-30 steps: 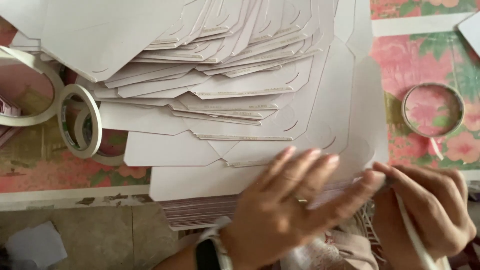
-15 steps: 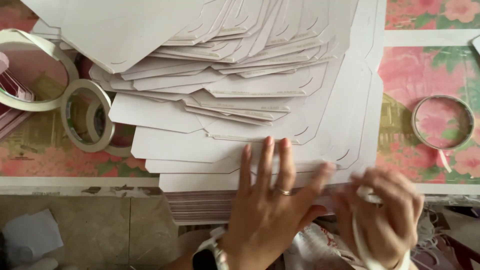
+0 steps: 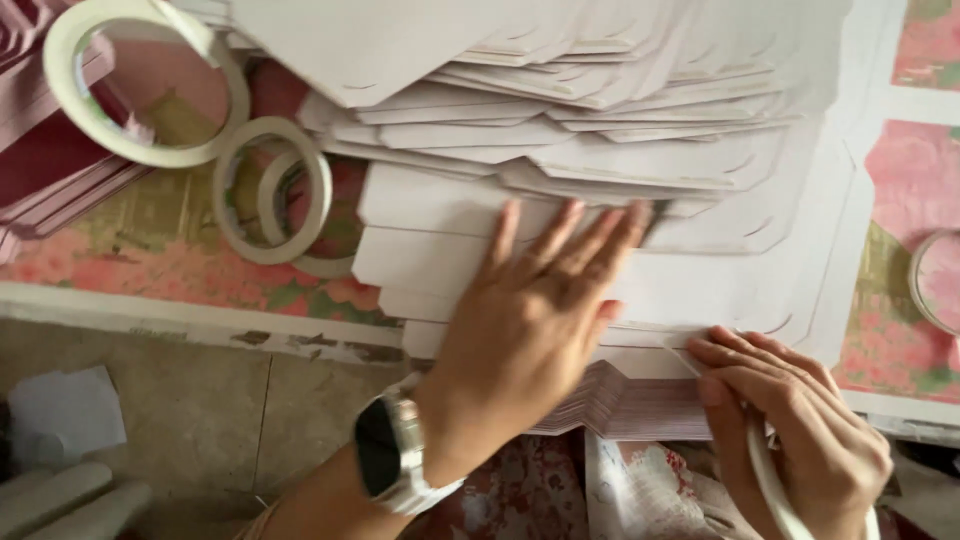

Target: The person sits at a table and repeatedly applies strips of clear adhesive tape to the edges of a stack of white paper cutouts. They smooth the tape down with their fingers and then lift the stack to inspect the taped edges.

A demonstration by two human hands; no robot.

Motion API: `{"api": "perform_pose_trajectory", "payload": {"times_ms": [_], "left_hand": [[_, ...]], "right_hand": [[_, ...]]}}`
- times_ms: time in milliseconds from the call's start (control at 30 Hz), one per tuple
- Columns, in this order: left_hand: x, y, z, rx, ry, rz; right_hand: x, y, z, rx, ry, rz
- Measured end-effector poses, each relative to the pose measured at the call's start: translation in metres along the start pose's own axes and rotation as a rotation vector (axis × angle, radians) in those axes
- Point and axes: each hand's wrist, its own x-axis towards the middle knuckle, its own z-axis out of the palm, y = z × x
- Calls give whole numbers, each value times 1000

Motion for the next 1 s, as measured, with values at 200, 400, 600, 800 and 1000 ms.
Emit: {"api": "perform_pose_trajectory", "payload": {"times_ms": [200, 400, 600, 800, 1000], "left_hand": [[-25, 1, -15, -70, 42, 195], [-31, 6, -5, 20, 7, 126], [-27, 4, -5, 105, 51, 160], [-51, -10, -5, -128, 102, 255], [-45, -5, -3, 104, 98, 315]], "right_hand": [[20, -27, -3, 44, -73, 350], [11, -17, 10, 19, -62, 72], [-1, -16, 7, -68, -34, 149], [10, -17, 13, -44, -79, 146], [10, -12, 13, -97, -36, 100]]}}
